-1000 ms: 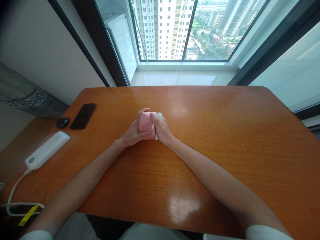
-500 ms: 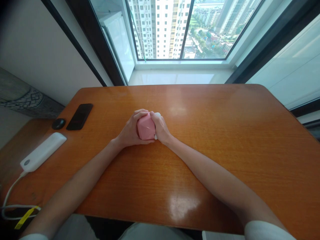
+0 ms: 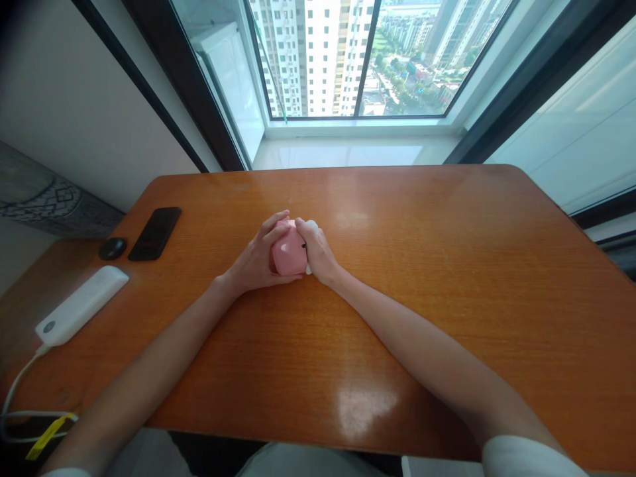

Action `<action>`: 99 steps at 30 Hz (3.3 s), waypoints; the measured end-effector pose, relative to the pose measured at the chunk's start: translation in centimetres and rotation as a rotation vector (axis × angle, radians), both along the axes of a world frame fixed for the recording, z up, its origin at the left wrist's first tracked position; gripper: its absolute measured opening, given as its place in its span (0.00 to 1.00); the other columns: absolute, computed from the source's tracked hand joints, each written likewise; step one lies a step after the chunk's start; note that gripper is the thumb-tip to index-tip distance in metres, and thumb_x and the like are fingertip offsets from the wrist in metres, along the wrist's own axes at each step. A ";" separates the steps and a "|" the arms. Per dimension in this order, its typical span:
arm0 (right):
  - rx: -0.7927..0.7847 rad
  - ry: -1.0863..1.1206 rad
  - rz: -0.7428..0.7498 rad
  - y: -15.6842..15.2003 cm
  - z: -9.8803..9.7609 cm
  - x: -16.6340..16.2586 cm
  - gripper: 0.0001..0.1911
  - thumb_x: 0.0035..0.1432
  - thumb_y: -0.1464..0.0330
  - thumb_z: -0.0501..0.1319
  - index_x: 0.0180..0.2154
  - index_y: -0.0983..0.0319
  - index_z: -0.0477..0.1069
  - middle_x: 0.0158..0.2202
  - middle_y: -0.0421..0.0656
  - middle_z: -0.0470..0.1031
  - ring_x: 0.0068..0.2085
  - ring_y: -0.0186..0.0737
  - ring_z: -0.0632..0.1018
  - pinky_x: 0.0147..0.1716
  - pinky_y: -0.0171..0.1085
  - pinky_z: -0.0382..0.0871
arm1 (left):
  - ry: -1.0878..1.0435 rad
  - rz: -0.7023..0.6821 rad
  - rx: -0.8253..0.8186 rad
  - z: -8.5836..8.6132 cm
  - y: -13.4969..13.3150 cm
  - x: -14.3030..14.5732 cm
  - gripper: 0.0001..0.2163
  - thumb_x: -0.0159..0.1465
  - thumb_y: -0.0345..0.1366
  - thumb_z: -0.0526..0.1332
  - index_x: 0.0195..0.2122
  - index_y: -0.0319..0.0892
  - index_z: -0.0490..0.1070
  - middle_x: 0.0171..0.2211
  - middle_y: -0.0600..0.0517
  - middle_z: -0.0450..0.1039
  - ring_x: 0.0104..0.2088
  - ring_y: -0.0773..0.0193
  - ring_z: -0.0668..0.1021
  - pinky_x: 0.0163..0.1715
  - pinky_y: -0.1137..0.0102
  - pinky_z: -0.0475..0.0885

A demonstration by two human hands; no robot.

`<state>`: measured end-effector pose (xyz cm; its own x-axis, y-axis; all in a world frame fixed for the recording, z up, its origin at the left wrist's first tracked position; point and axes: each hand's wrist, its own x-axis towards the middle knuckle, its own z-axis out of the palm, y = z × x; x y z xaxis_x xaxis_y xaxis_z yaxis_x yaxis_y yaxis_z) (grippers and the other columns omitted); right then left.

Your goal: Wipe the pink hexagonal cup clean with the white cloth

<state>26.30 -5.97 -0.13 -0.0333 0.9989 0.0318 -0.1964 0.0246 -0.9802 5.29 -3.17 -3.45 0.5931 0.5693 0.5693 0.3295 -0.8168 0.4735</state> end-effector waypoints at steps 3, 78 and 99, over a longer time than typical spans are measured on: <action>-0.007 -0.013 0.001 0.0 -0.4 0.1 0.42 0.65 0.24 0.64 0.29 0.54 0.66 0.26 0.37 0.64 0.28 0.36 0.66 0.26 0.38 0.62 | -0.053 0.006 0.032 0.7 -0.3 0.2 0.55 0.62 0.61 0.87 0.83 0.58 0.60 0.81 0.37 0.66 0.80 0.34 0.75 0.79 0.38 0.77; 0.057 -0.089 0.016 -0.7 1.0 -0.2 0.38 0.62 0.29 0.68 0.28 0.55 0.68 0.24 0.36 0.64 0.27 0.35 0.65 0.26 0.37 0.62 | -0.173 -0.029 -0.162 -0.4 -0.1 0.3 0.61 0.62 0.73 0.81 0.88 0.57 0.53 0.84 0.36 0.63 0.80 0.31 0.74 0.79 0.37 0.75; 0.086 -0.067 0.009 -0.7 0.9 -0.2 0.36 0.66 0.32 0.67 0.28 0.55 0.67 0.24 0.36 0.63 0.26 0.34 0.65 0.25 0.37 0.62 | -0.142 -0.018 -0.123 -0.2 -0.5 0.7 0.62 0.61 0.73 0.82 0.87 0.57 0.53 0.85 0.34 0.62 0.82 0.30 0.73 0.80 0.35 0.74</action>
<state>26.15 -6.67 0.78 -0.0471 0.9922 0.1152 -0.1311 0.1082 -0.9854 5.98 -3.69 -3.61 0.5227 0.6300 0.5744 0.2383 -0.7549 0.6110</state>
